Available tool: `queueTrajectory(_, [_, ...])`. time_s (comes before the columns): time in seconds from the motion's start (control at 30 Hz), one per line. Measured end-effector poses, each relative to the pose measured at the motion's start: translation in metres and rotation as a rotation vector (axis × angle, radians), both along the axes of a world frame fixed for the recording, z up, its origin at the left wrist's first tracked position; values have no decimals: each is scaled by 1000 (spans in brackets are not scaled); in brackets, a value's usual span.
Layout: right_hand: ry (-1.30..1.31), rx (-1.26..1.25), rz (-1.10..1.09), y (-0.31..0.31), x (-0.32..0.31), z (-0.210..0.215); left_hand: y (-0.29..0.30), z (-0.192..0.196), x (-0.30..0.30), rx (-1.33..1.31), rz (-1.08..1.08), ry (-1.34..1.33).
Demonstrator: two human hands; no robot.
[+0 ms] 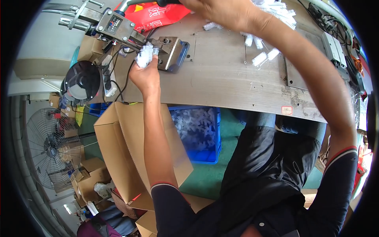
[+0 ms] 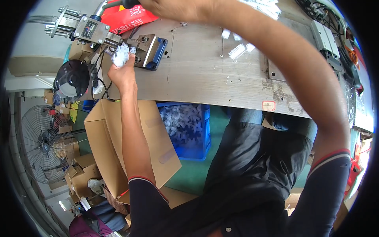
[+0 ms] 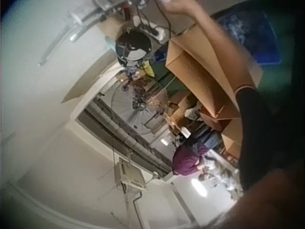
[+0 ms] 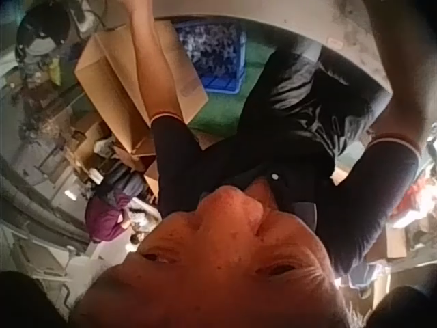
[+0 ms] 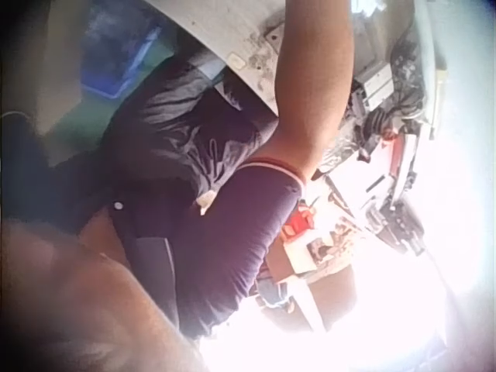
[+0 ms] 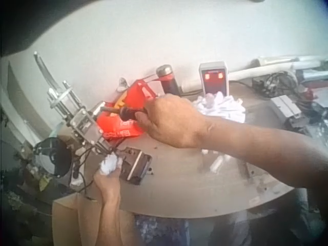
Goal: Assembling small white plastic components into metal housings using a manual press and a mechanical fixture at a workshop bench.
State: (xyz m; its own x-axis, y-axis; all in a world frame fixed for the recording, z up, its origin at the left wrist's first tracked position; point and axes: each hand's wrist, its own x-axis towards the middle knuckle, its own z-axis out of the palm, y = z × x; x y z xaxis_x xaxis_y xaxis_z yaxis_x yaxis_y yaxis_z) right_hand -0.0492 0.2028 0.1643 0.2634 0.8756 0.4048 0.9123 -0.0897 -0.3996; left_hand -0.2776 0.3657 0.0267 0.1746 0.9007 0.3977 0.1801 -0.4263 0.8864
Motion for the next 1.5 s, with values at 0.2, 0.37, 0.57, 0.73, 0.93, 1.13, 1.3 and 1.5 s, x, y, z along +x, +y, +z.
queueTrajectory(0.2, [-53,-5,224,-31,9,42,4,-17,11,229,36,114])
queueTrajectory(0.37, [0,-65,73,-16,3,-12,6,-7,7,104,-3,4])
queueTrajectory(0.57, [92,129,-59,11,3,-66,-3,4,11,-69,-49,-33])
queueTrajectory(0.73, [152,214,-42,15,1,-86,-1,7,12,-89,-53,-29])
queueTrajectory(0.93, [151,314,-26,36,-7,-117,8,16,2,-218,-41,22])
queueTrajectory(1.13, [134,-26,-11,21,-1,-83,-1,27,2,-422,-120,59])
queueTrajectory(1.3, [111,-133,-44,24,-5,-72,6,31,0,-406,-117,95])
queueTrajectory(1.5, [246,100,-133,30,-6,-91,8,43,10,-419,-182,107])
